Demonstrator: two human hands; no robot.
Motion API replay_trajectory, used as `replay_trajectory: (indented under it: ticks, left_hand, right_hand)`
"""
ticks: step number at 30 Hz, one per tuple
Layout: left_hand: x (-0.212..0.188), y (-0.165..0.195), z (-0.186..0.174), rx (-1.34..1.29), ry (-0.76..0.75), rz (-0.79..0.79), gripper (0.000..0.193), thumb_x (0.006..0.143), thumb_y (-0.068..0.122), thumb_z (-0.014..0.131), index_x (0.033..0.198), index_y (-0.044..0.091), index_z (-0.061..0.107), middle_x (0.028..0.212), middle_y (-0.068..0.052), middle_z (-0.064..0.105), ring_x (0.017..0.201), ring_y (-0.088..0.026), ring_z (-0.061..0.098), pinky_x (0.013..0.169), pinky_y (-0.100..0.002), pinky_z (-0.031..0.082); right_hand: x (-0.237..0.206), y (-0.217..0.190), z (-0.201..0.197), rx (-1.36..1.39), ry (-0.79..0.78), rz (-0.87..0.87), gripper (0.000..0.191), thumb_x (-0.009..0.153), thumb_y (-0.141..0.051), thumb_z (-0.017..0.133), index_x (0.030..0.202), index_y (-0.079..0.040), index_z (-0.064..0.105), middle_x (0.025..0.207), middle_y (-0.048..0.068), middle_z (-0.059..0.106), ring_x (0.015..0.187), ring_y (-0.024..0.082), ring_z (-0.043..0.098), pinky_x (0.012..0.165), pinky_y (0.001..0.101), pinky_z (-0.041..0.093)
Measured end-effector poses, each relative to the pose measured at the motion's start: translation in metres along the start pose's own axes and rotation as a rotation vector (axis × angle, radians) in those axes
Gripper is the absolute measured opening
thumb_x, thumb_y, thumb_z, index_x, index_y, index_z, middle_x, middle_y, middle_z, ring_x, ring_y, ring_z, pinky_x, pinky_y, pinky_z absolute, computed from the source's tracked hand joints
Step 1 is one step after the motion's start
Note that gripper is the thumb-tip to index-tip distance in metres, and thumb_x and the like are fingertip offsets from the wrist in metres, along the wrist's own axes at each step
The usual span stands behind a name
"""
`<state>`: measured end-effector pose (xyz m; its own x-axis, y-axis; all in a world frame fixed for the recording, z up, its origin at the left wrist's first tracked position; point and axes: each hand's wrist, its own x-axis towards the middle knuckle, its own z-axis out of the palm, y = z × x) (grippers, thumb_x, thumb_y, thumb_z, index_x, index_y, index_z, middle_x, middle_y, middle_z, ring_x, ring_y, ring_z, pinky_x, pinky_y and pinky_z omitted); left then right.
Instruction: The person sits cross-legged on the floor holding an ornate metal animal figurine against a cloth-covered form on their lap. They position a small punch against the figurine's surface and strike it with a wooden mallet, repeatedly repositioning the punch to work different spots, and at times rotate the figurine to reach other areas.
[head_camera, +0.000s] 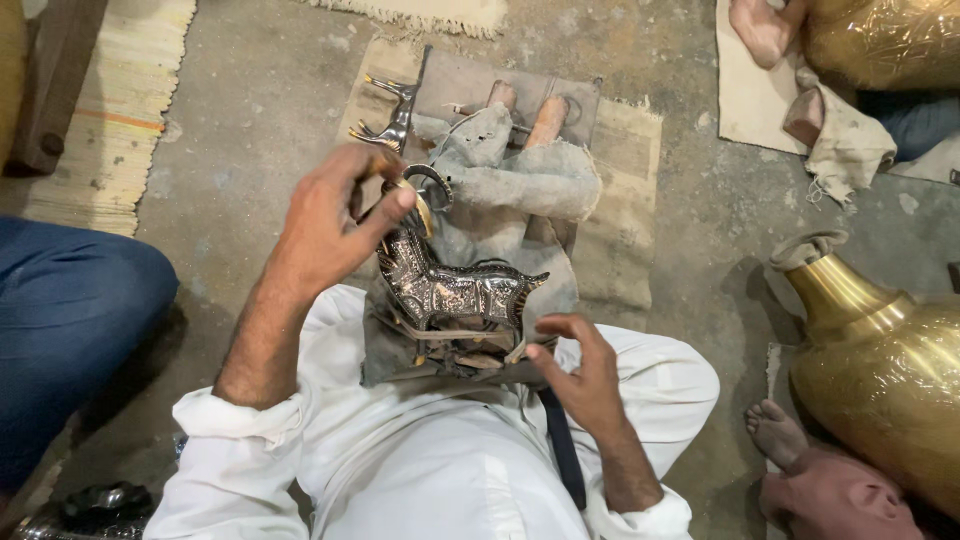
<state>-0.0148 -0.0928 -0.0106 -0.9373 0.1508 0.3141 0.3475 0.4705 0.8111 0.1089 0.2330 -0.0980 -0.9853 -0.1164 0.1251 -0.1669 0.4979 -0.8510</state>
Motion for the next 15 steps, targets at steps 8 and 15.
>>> replay_trajectory:
  ticks: [8, 15]
  left_hand:
    - [-0.012, -0.016, 0.008, -0.101, -0.04, 0.0, 0.044, 0.077, 0.028, 0.092, 0.09, 0.002, 0.059, 0.079, -0.002, 0.058, 0.069, -0.01, 0.051, 0.06, -0.03, 0.044]
    - [-0.016, -0.017, 0.024, -0.222, 0.038, 0.111, 0.051, 0.08, 0.029, 0.094, 0.084, 0.003, 0.05, 0.082, 0.001, 0.055, 0.076, -0.007, 0.048, 0.065, -0.026, 0.042]
  right_hand:
    - [-0.001, 0.006, 0.025, 0.104, -0.057, 0.322, 0.034, 0.091, -0.021, 0.073, 0.118, -0.003, 0.062, 0.062, 0.0, 0.06, 0.051, 0.01, 0.051, 0.047, 0.0275, 0.038]
    - [-0.007, 0.031, 0.005, 0.319, 0.221, 0.289, 0.035, 0.096, -0.015, 0.073, 0.125, -0.002, 0.063, 0.069, -0.001, 0.056, 0.064, 0.008, 0.05, 0.059, 0.0234, 0.038]
